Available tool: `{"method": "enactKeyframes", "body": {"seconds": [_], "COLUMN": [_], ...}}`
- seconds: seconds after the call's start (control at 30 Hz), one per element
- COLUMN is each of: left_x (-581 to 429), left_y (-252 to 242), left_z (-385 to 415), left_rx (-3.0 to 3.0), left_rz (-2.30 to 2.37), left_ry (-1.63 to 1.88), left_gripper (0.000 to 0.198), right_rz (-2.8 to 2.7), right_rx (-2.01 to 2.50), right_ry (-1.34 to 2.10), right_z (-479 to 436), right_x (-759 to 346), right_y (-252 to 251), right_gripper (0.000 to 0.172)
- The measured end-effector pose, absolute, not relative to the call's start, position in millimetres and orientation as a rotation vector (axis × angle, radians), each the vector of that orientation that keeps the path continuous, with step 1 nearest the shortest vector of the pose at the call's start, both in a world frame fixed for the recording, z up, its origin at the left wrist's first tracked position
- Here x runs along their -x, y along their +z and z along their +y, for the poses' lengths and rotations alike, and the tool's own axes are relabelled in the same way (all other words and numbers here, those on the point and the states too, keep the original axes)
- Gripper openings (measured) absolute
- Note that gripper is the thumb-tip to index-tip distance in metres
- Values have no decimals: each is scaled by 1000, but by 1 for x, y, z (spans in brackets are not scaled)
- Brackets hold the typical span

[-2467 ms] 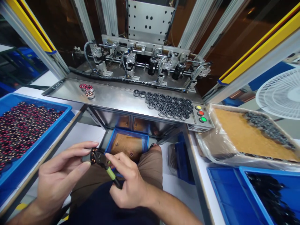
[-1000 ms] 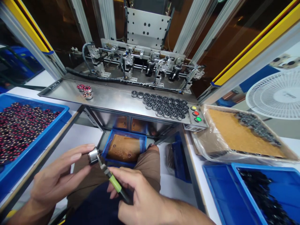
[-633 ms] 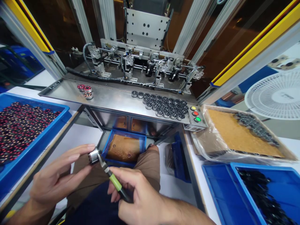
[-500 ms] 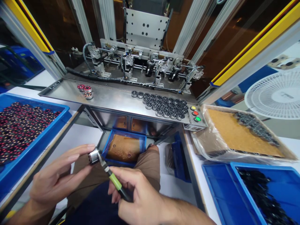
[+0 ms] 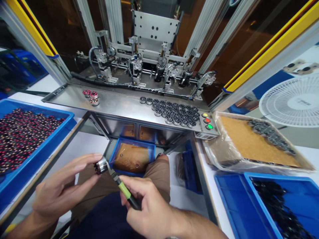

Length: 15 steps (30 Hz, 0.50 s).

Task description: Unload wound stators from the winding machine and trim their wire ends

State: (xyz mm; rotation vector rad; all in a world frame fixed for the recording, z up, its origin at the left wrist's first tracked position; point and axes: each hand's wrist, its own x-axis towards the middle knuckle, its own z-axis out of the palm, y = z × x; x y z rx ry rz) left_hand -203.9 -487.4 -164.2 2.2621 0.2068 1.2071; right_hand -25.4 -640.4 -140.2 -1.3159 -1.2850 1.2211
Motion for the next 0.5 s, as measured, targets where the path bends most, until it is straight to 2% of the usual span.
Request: {"method": "enactKeyframes", "body": {"seconds": [0.17, 0.3, 0.43, 0.5], "left_x": [209, 218, 245, 269], "left_y": [-173, -187, -199, -201], "left_z": [-488, -487, -477, -471], "left_rx": [-2172, -1842, -1355, -1219], "left_rz": [312, 532, 736, 843], "left_ry": [1207, 1207, 1075, 1055], "left_gripper": [75, 60, 47, 48], "right_rz": [-1233, -1357, -1639, -1728], "right_rx": [1363, 1505, 1667, 1670], "right_ry": [1146, 1010, 595, 354], "right_z": [-638, -629, -595, -557], "right_x": [21, 20, 4, -14], "right_y": [-149, -158, -150, -140], "right_gripper": [60, 45, 55, 56]}}
